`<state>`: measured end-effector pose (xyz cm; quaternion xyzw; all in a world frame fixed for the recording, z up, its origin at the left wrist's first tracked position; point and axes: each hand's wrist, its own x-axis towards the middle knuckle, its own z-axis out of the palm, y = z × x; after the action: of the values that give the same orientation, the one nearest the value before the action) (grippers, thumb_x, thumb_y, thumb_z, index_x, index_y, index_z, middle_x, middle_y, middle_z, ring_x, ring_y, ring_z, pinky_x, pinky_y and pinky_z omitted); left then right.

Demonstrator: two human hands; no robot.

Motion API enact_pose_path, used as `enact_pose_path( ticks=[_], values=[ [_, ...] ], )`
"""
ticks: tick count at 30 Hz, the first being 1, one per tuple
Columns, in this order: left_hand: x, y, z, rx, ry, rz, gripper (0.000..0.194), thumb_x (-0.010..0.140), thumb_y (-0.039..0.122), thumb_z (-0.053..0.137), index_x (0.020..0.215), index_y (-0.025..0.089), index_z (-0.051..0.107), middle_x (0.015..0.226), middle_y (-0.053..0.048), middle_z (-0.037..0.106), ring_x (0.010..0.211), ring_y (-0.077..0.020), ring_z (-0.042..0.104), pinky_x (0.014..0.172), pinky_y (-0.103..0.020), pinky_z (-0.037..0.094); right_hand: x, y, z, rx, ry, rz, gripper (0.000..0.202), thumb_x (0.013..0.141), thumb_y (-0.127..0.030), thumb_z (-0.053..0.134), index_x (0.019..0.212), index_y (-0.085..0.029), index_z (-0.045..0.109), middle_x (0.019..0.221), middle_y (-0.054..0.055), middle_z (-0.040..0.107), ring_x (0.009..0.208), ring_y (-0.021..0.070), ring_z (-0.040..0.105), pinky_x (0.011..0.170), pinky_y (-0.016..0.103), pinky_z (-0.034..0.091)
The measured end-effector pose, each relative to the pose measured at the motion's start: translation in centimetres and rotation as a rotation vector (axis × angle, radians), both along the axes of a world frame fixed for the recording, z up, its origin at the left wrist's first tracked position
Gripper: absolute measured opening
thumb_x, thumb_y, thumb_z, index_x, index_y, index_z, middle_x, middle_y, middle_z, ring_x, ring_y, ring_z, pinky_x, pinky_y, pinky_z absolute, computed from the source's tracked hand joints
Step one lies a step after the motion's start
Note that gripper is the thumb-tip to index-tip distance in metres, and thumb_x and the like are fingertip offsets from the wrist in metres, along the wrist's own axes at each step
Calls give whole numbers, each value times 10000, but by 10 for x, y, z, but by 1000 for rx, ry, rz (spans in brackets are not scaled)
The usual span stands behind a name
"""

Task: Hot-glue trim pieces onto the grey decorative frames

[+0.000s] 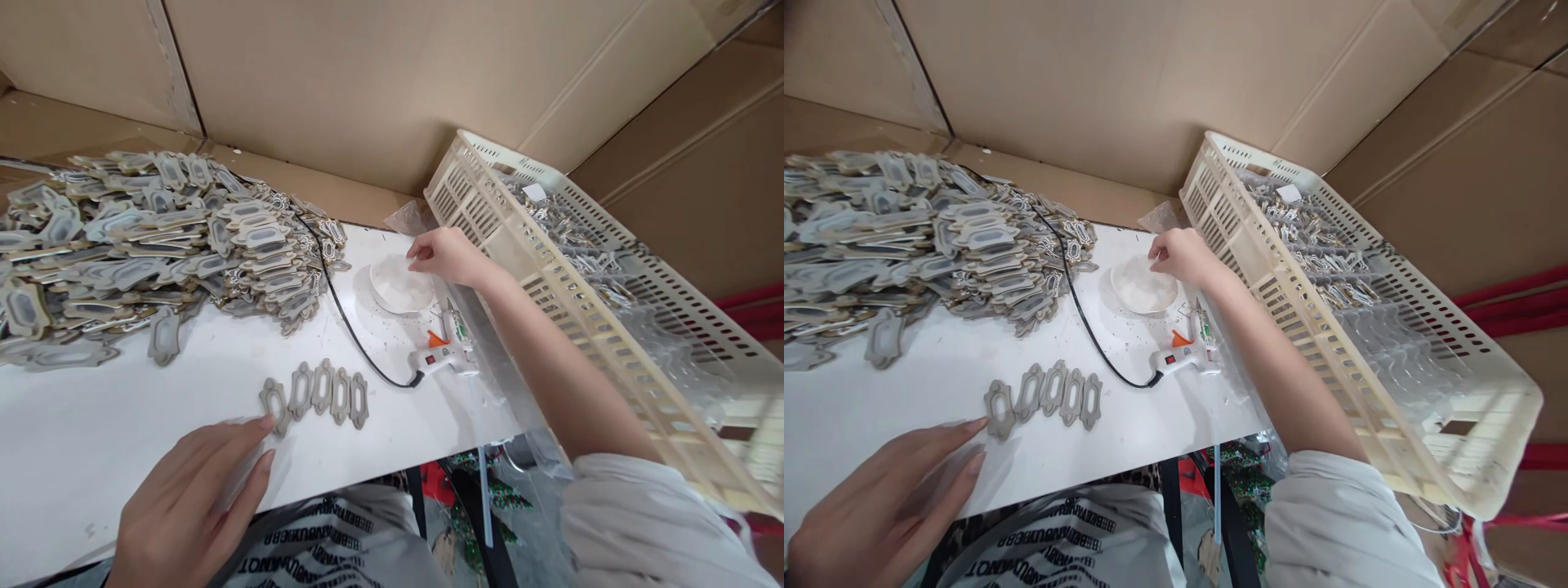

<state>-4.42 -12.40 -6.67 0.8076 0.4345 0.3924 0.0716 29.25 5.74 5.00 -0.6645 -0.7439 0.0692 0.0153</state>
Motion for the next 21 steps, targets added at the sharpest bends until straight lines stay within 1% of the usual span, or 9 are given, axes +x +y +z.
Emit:
enact_pose_path(
  ticks=[4, 7, 10, 13, 15, 18, 20, 21],
  values=[
    [-2, 1, -1, 12, 8, -2, 250, 929, 230, 601, 1173, 217, 653, 981, -34, 730, 861, -177, 703, 880, -305, 578, 5, -2, 2, 101, 119, 13, 97, 723, -146, 737, 809, -174, 770, 732, 11, 722, 716, 171, 667, 732, 283, 469],
    [-3, 3, -1, 38, 15, -31, 244, 930, 232, 598, 1167, 221, 652, 971, -31, 732, 848, -171, 702, 865, -294, 580, 9, -3, 2, 179, 208, 25, 84, 708, -172, 728, 785, -179, 761, 706, 5, 715, 691, 170, 655, 698, 283, 472],
    [-1, 4, 0, 35, 13, -33, 233, 932, 209, 592, 1157, 213, 650, 976, -34, 728, 864, -168, 696, 877, -297, 575, 12, -5, 0, 223, 225, 26, 73, 712, -193, 716, 775, -180, 752, 687, 6, 711, 680, 172, 651, 692, 290, 480],
    [0, 4, 1, 51, 5, -50, 226, 919, 161, 603, 1138, 185, 654, 967, -37, 726, 879, -163, 690, 878, -296, 562, 14, -6, 1, 227, 226, 17, 38, 699, -168, 723, 735, -179, 728, 663, 3, 692, 663, 168, 640, 693, 294, 487],
    [0, 5, 1, 75, 4, -79, 214, 902, 119, 616, 1104, 173, 663, 955, -30, 732, 877, -158, 688, 866, -301, 560, 14, -8, 4, 255, 283, -4, 38, 705, -144, 720, 719, -177, 707, 652, -3, 671, 648, 158, 623, 679, 291, 486],
    [-2, 4, 3, 120, -9, -133, 183, 872, 79, 636, 1028, 166, 673, 937, -25, 750, 866, -162, 696, 830, -315, 576, 1, -15, 10, 288, 499, -30, 61, 727, -126, 720, 722, -172, 682, 663, -6, 657, 626, 140, 596, 644, 284, 485],
    [-3, 1, 5, 157, -27, -151, 167, 851, 56, 640, 977, 160, 674, 900, -29, 758, 834, -162, 705, 795, -315, 584, -21, -22, 12, 233, 696, 7, 72, 739, -133, 743, 753, -167, 681, 712, 1, 679, 637, 134, 604, 641, 277, 497],
    [-4, 0, 7, 172, -34, -152, 158, 844, 51, 638, 956, 158, 673, 876, -31, 759, 812, -159, 707, 778, -313, 584, -36, -27, 12, 186, 774, 49, 87, 739, -137, 759, 763, -165, 680, 716, -1, 684, 634, 131, 609, 628, 270, 498]
  ],
)
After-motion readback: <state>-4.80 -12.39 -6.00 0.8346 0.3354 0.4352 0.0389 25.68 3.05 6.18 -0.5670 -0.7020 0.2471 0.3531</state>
